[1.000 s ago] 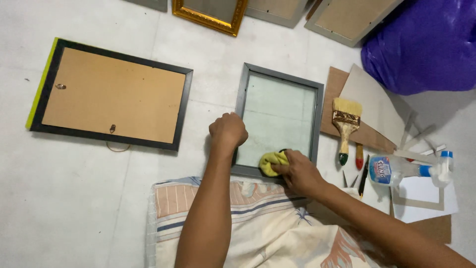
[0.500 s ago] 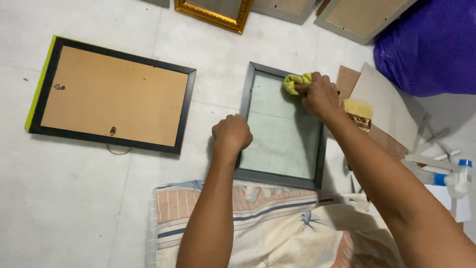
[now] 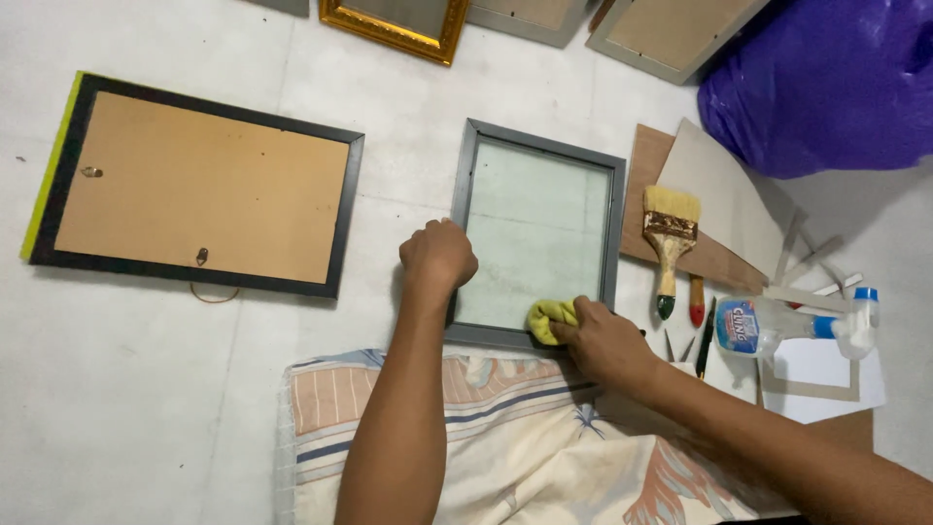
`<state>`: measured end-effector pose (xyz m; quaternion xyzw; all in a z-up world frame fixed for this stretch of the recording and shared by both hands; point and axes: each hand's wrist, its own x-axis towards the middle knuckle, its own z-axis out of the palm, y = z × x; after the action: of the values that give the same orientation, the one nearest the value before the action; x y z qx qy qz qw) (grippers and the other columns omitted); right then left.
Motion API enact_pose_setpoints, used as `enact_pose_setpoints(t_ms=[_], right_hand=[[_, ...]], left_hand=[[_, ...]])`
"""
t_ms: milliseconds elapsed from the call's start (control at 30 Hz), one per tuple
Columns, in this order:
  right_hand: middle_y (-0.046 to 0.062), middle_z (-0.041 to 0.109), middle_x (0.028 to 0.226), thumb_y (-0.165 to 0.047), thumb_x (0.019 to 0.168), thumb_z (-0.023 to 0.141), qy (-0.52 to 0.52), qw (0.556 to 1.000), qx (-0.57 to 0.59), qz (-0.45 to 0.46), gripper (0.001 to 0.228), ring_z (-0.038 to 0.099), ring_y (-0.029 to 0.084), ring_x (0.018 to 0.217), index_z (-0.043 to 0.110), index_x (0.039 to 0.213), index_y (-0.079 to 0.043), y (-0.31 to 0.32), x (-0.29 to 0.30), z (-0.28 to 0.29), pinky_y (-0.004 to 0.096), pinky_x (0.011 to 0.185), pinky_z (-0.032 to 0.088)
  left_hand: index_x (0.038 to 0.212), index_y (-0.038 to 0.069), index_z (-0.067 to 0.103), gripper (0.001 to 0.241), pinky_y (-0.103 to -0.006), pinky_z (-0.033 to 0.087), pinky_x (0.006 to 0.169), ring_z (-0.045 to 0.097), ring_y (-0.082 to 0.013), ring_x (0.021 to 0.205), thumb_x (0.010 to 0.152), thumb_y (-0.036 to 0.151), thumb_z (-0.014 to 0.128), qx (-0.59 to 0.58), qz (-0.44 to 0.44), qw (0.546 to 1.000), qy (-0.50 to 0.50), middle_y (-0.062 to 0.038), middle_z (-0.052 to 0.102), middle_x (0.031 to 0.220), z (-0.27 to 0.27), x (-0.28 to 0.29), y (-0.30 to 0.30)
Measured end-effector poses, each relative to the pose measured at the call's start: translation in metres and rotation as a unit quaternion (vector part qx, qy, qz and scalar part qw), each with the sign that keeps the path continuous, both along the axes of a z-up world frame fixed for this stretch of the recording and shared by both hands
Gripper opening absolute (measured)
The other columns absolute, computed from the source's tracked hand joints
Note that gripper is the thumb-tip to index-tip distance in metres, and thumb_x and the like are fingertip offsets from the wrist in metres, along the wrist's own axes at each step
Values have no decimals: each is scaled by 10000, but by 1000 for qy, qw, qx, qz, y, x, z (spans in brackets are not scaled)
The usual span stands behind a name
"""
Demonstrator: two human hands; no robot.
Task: Cleaning a glass pane and assembling a picture frame by adding the backing.
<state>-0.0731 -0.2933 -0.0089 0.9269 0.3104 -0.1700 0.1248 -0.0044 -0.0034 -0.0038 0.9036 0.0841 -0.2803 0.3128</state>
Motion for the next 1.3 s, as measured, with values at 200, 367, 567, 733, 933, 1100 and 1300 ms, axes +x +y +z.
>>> enact_pose_setpoints(t_ms=[200, 367, 567, 733, 933, 1100, 1300], right_hand=[[104, 522, 1084, -195, 914, 625, -113, 991, -11, -72, 330, 714, 349, 852, 713, 1227, -252, -8, 125, -26, 455, 592, 617], [202, 559, 1068, -306, 941, 612, -83, 977, 46, -193, 280, 721, 475, 863, 788, 1151, -245, -13, 230, -44, 546, 696, 610], [285, 686, 988, -355, 900, 585, 9, 971, 43, -233, 359, 716, 513, 961, 788, 1136, -176, 14, 151, 6, 588, 840, 586], [285, 746, 894, -343, 842, 609, 108, 966, 32, -230, 335, 729, 498, 894, 783, 987, -95, 4, 38, 15, 576, 804, 582], [212, 639, 1043, -300, 884, 640, 128, 973, -31, -189, 396, 744, 445, 815, 695, 1271, -237, -7, 5, -3, 524, 696, 623], [240, 595, 892, -228, 949, 626, -36, 982, 35, -180, 306, 728, 461, 794, 730, 1191, -73, -2, 112, -13, 488, 647, 628], [289, 683, 815, -292, 938, 616, -79, 964, 33, -252, 352, 738, 463, 763, 805, 1057, -21, -10, 244, -56, 535, 587, 599]], left_hand=[[1335, -121, 585, 470, -618, 521, 947, 663, -444, 1151, 951, 110, 443, -2, 4, 1000, 10, -263, 680, 1207, -5, 4, -2], [1327, -123, 584, 478, -620, 525, 945, 664, -452, 1160, 932, 121, 472, -3, -2, 1000, 10, -263, 685, 1205, -2, 6, 0], [1337, -118, 585, 489, -613, 524, 952, 664, -445, 1171, 938, 122, 436, -4, 3, 1000, 11, -262, 688, 1224, 2, 4, 2], [1353, -109, 578, 500, -615, 521, 950, 663, -441, 1168, 935, 131, 442, 4, -3, 1000, 5, -260, 681, 1236, -7, 4, -1], [1363, -123, 563, 500, -607, 522, 955, 655, -448, 1173, 932, 102, 446, 1, 2, 1000, 11, -267, 671, 1240, 0, 4, 1], [1366, -130, 555, 491, -620, 518, 951, 647, -441, 1172, 952, 107, 440, 4, -3, 1000, 26, -264, 664, 1238, -4, 8, -2], [1356, -134, 557, 495, -632, 519, 932, 659, -446, 1160, 933, 101, 456, -10, -4, 1000, 27, -269, 665, 1233, 0, 8, -1]])
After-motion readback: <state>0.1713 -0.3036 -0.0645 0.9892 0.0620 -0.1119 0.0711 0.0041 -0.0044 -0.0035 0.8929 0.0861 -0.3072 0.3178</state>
